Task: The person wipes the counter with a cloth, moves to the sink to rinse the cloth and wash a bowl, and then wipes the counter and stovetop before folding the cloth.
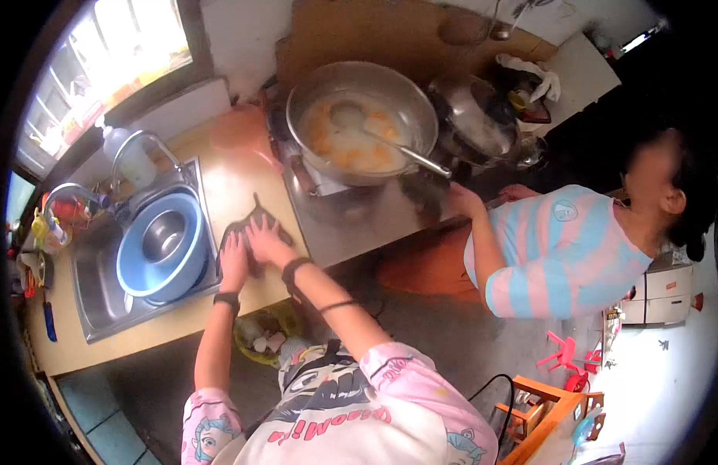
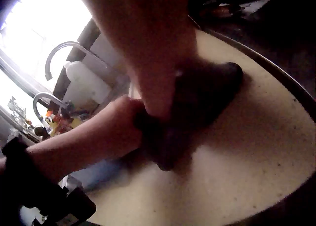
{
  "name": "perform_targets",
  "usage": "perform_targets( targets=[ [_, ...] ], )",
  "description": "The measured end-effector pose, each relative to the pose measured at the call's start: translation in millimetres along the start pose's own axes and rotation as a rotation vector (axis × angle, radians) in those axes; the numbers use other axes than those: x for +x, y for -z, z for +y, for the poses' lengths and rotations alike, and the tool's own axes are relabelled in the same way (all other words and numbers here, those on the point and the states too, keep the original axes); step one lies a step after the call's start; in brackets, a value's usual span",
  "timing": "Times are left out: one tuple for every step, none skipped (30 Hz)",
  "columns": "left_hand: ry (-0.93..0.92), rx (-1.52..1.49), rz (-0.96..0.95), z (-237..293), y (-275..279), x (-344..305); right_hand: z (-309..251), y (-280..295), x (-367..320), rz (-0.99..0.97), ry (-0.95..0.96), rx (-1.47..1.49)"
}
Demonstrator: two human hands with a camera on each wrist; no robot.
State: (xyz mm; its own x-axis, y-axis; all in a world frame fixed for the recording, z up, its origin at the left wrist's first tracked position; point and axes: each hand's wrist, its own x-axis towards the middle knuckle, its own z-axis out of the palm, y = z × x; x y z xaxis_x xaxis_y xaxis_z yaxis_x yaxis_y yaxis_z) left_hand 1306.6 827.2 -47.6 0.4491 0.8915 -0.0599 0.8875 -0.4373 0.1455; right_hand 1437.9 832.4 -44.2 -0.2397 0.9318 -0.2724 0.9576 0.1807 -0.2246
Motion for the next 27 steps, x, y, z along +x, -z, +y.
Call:
perform_targets(
  targets=[
    [-0.002,-0.004,0.000,7.6,2.2,-9.9,2.6,-1.7,-10.6,-0.003,0.032,-0.014],
    [-0.001,-0.007,-0.010,12.2,4.8,-23.4,1.2,-6.5,-21.5,-0.013,0.065,-0.022],
    [-0.008,-0.005,-0.006,12.9,-0.1,-32.8,2.1,-10.9,-32.1,0.008,0.102,0.011],
    [-0.016,0.002,0.008,17.0,0.9,-43.1,2.5,-20.2,-40.0,0.084,0.112,0.027],
    [-0.008,-0.006,0.012,20.5,2.7,-45.5,5.0,-26.5,-41.7,0.107,0.127,0.017],
    [0.002,-0.014,0.013,23.0,3.9,-47.5,5.6,-31.3,-43.0,0.128,0.144,0.011],
    [0.027,-0.007,0.014,24.1,0.4,-47.1,5.2,-36.0,-42.4,0.139,0.136,0.000],
    [0.053,0.002,0.012,22.8,-5.1,-42.7,3.0,-34.4,-39.5,0.151,0.128,-0.007],
    [0.067,-0.001,-0.005,21.1,-9.0,-38.1,0.5,-36.5,-33.5,0.123,0.095,-0.013],
    [0.053,0.013,-0.007,23.0,-0.6,-37.5,0.0,-36.6,-31.2,0.159,0.090,0.000],
    [0.030,0.016,0.003,20.8,0.3,-36.1,-0.7,-37.8,-28.1,0.143,0.089,-0.018],
    [0.011,0.017,0.014,17.4,-1.3,-33.2,-0.5,-30.9,-27.1,0.127,0.091,-0.039],
    [0.002,-0.031,0.034,9.7,-11.7,-26.7,-0.2,-24.3,-26.0,0.112,0.100,-0.080],
    [-0.021,-0.086,0.078,11.1,4.0,-24.2,0.7,-40.1,-14.7,0.218,0.099,-0.093],
    [-0.019,-0.063,0.070,9.0,7.8,-18.4,-1.5,-36.0,-11.7,0.198,0.093,-0.087],
    [-0.022,-0.040,0.074,5.3,8.9,-8.9,0.5,-26.5,-4.0,0.187,0.086,-0.089],
    [-0.004,-0.036,0.091,1.5,5.7,-0.3,-0.1,-22.2,6.8,0.167,0.071,-0.115],
    [0.011,-0.029,0.107,-1.5,2.5,8.1,1.0,-17.1,17.9,0.118,0.055,-0.089],
    [0.068,-0.052,0.079,-1.5,3.6,14.7,3.7,-17.9,29.9,0.134,0.057,-0.083],
    [0.067,-0.062,0.081,-6.2,1.5,22.2,4.3,-12.9,37.2,0.147,0.058,-0.074],
    [0.083,-0.054,0.067,-10.3,-0.7,24.9,7.9,-7.2,43.7,0.098,0.080,-0.066],
    [0.095,-0.049,0.058,-9.5,3.4,30.8,9.1,0.1,46.8,0.074,0.098,-0.105],
    [0.123,-0.045,0.005,-9.7,6.0,38.7,10.7,7.7,50.7,0.044,0.101,-0.091],
    [0.131,-0.048,0.007,-7.8,8.6,44.4,10.9,14.9,55.3,0.014,0.102,-0.077],
    [0.151,-0.057,0.004,-3.7,15.2,47.9,12.6,12.6,63.4,0.021,0.096,-0.050],
    [0.175,-0.067,-0.003,-3.8,18.5,49.3,13.0,8.7,70.5,0.024,0.091,-0.021],
    [0.138,-0.089,0.021,-10.3,11.0,50.4,14.4,4.0,77.2,-0.013,0.090,-0.022]
  ],
)
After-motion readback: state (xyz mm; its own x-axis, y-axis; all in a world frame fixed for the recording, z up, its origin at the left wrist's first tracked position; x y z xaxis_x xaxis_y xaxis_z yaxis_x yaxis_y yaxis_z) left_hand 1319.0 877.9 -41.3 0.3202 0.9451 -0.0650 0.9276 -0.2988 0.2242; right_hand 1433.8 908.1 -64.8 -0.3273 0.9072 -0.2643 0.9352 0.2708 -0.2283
